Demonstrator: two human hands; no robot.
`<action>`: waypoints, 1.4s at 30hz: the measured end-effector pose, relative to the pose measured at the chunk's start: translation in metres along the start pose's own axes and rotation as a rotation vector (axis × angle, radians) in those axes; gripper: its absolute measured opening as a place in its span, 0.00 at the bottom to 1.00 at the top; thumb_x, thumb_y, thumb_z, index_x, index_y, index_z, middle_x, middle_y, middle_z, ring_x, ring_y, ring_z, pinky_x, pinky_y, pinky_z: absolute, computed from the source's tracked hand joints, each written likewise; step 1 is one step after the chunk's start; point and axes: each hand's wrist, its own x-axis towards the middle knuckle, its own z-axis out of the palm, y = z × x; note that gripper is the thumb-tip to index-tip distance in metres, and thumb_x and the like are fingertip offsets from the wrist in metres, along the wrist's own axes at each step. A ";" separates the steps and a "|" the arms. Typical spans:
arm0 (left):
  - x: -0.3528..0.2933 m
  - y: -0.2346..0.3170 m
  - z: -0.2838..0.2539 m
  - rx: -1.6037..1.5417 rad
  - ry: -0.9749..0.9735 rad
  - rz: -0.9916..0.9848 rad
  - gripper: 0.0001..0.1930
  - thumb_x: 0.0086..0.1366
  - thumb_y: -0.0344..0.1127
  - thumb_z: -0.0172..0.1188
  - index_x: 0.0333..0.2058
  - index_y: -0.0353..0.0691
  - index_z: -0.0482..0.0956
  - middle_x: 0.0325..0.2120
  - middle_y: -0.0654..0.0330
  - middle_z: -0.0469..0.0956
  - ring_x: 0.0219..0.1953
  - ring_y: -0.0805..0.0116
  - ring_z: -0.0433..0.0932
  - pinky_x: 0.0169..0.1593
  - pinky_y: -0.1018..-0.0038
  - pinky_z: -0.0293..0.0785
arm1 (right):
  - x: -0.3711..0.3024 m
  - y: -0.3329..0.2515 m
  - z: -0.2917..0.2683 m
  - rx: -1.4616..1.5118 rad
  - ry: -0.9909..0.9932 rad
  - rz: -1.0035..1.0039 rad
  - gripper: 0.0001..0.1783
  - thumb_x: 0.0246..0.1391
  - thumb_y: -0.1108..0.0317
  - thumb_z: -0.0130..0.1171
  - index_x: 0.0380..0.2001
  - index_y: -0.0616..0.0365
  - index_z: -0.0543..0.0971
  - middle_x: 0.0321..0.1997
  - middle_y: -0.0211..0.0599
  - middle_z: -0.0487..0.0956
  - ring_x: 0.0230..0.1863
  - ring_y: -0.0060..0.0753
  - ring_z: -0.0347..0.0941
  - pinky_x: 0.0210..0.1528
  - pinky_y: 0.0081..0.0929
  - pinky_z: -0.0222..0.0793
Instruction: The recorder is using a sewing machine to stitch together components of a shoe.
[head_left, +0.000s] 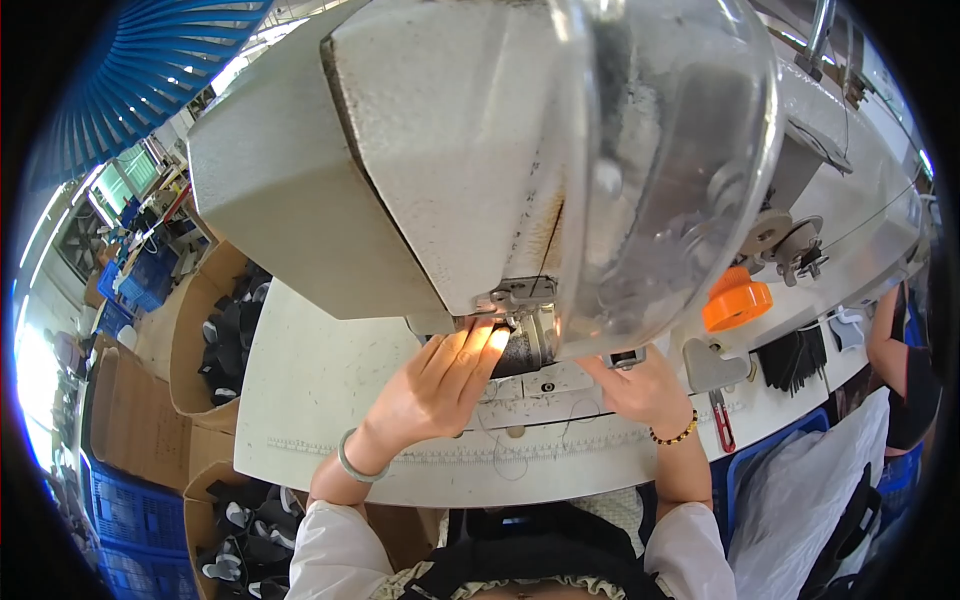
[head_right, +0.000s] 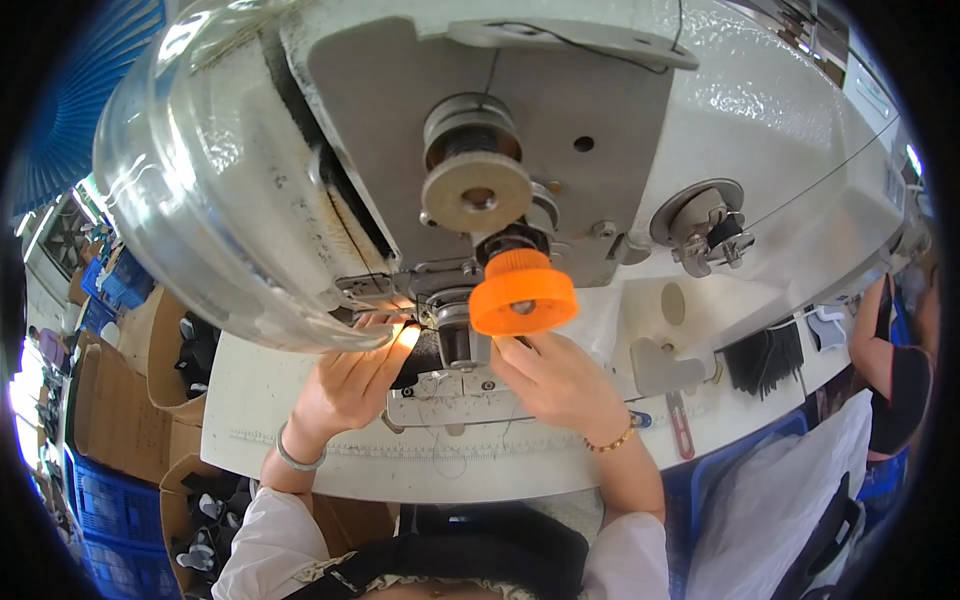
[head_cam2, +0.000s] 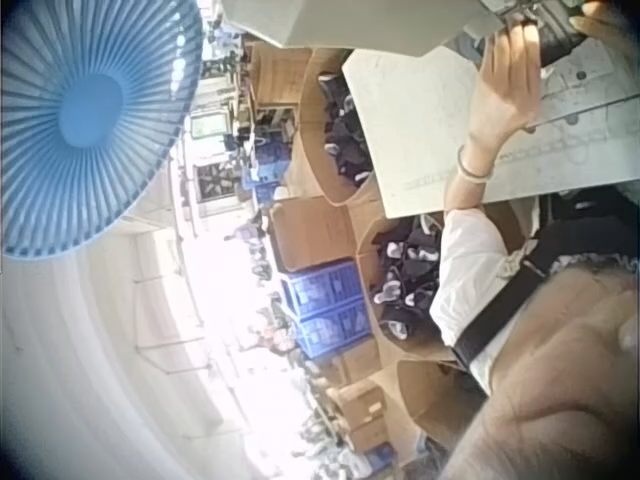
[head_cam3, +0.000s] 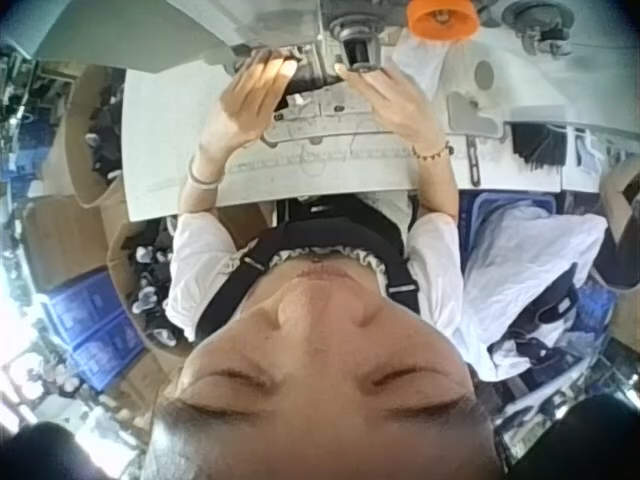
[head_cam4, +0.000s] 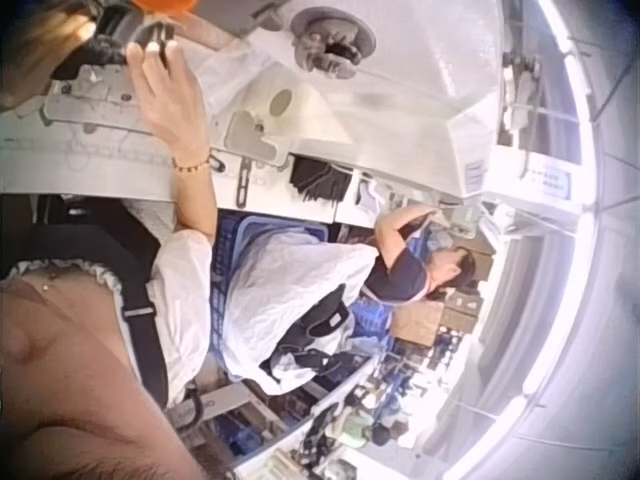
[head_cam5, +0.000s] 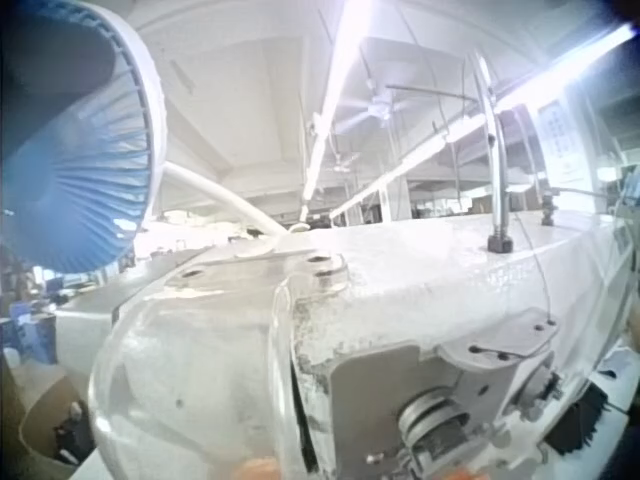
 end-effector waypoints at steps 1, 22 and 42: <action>0.000 0.000 0.000 0.007 -0.004 0.004 0.20 0.49 0.25 0.59 0.44 0.23 0.76 0.41 0.44 0.78 0.38 0.58 0.78 0.41 0.70 0.78 | 0.000 0.000 0.000 0.003 0.002 0.002 0.13 0.34 0.80 0.57 0.30 0.68 0.76 0.41 0.38 0.70 0.35 0.37 0.71 0.30 0.28 0.70; -0.004 -0.004 0.012 -0.008 0.080 -0.023 0.24 0.45 0.22 0.58 0.45 0.23 0.75 0.37 0.47 0.78 0.30 0.65 0.76 0.32 0.74 0.74 | -0.011 -0.001 0.007 0.037 -0.120 0.186 0.31 0.31 0.85 0.55 0.45 0.56 0.81 0.49 0.41 0.78 0.51 0.46 0.73 0.55 0.39 0.67; -0.006 -0.001 0.026 -0.102 0.118 -0.224 0.20 0.45 0.19 0.56 0.41 0.31 0.79 0.36 0.53 0.80 0.28 0.68 0.75 0.31 0.76 0.74 | 0.004 0.006 0.010 0.103 0.090 0.108 0.17 0.31 0.84 0.55 0.32 0.65 0.74 0.41 0.42 0.73 0.39 0.49 0.70 0.39 0.38 0.68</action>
